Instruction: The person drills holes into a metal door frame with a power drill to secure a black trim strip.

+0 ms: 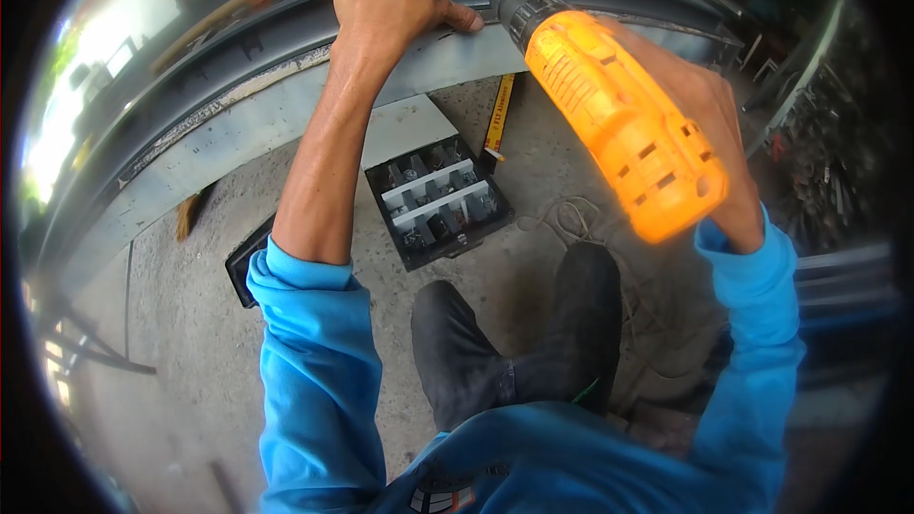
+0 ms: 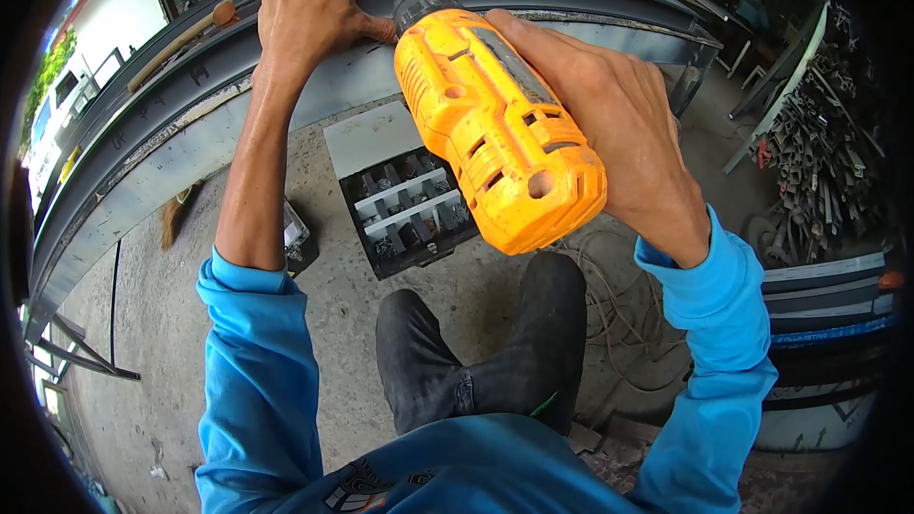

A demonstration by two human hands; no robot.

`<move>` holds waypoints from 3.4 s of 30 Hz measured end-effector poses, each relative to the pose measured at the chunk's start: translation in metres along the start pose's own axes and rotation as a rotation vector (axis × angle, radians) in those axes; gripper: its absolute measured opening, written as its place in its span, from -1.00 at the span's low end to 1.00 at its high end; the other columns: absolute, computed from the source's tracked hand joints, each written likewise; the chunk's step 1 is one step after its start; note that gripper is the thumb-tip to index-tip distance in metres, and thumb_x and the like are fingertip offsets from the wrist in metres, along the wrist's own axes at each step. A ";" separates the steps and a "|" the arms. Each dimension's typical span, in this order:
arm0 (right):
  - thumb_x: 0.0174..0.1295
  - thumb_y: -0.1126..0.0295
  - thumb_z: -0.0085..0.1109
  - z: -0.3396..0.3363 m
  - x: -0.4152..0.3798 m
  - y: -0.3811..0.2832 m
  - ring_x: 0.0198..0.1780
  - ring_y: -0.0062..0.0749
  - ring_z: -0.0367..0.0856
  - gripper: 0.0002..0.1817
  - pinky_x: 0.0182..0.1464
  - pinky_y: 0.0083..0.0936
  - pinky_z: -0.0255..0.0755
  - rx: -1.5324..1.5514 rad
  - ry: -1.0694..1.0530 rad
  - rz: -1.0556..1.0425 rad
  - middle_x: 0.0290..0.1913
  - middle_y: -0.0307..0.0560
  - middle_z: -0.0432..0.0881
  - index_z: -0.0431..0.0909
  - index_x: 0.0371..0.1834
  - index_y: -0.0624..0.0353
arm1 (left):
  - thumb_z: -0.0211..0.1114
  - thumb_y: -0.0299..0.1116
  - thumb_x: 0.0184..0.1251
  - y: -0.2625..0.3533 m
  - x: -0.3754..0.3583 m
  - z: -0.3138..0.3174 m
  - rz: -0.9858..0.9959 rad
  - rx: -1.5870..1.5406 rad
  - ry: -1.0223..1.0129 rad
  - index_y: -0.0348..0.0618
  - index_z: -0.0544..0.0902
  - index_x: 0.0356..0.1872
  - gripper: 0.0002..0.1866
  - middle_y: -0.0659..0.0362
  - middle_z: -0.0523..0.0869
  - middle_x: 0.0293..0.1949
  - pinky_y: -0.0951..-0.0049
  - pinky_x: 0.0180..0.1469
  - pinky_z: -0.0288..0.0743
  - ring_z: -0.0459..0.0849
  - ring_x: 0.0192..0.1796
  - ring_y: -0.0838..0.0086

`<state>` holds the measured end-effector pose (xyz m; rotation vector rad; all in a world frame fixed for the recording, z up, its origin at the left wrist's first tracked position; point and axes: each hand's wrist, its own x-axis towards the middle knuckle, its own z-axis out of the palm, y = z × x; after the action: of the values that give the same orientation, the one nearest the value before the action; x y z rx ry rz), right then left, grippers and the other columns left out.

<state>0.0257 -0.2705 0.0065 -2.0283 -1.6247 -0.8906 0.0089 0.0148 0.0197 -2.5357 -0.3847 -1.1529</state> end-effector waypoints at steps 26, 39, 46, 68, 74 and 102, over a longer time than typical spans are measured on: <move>0.09 0.18 0.46 -0.004 0.003 0.024 0.07 0.00 0.70 -0.29 0.05 -0.29 0.53 0.239 0.201 -0.371 0.12 0.13 0.68 0.48 0.31 0.24 | 0.50 0.49 -0.47 0.002 -0.004 -0.006 0.005 0.013 0.027 -0.11 0.73 -0.25 -0.12 -0.03 0.77 -0.45 0.19 -0.21 0.65 0.80 -0.33 0.08; 0.12 0.50 0.41 -0.013 0.010 -0.008 0.16 -0.22 0.70 -0.39 0.20 -0.41 0.55 -0.149 -0.035 -0.067 0.16 0.06 0.68 0.51 0.30 0.29 | 0.62 0.29 -0.45 0.004 0.003 -0.013 -0.026 -0.034 -0.044 -0.22 0.76 -0.38 -0.26 -0.04 0.75 -0.48 0.20 -0.25 0.61 0.79 -0.33 0.13; 0.15 0.45 0.42 -0.009 0.005 0.009 0.15 -0.21 0.70 -0.42 0.19 -0.43 0.55 0.011 0.010 -0.078 0.16 0.06 0.69 0.52 0.28 0.30 | 0.61 0.30 -0.45 0.001 0.000 -0.009 -0.001 -0.056 0.069 -0.21 0.75 -0.39 -0.26 -0.04 0.75 -0.48 0.20 -0.25 0.61 0.79 -0.34 0.11; -0.03 0.23 0.52 -0.008 0.007 0.010 0.03 0.07 0.64 -0.26 0.08 -0.17 0.50 0.001 0.135 -0.240 0.01 0.09 0.69 0.49 0.30 0.13 | 0.63 0.20 -0.36 0.002 -0.002 -0.016 0.000 -0.019 -0.007 -0.19 0.69 -0.43 -0.36 -0.01 0.74 -0.48 0.19 -0.28 0.60 0.77 -0.34 0.13; -0.02 0.26 0.49 -0.006 0.005 0.001 -0.01 0.06 0.68 -0.27 0.01 -0.21 0.54 -0.059 0.111 -0.225 0.01 0.11 0.70 0.49 0.30 0.17 | 0.55 0.39 -0.30 0.002 -0.001 -0.003 0.018 0.029 0.046 -0.12 0.73 -0.23 -0.23 -0.05 0.77 -0.42 0.16 -0.20 0.65 0.80 -0.30 0.07; 0.11 0.46 0.38 0.003 -0.006 0.049 0.05 -0.12 0.74 -0.39 0.11 -0.35 0.56 0.601 -0.040 0.102 0.07 0.15 0.70 0.48 0.29 0.33 | 0.57 0.39 -0.54 0.003 -0.004 -0.009 0.026 -0.117 0.022 -0.16 0.72 -0.48 -0.23 0.08 0.72 -0.59 0.28 -0.34 0.60 0.77 -0.45 0.19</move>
<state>0.0724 -0.2853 0.0042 -1.6853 -1.5515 -0.2718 0.0017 0.0085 0.0219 -2.6167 -0.2859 -1.2260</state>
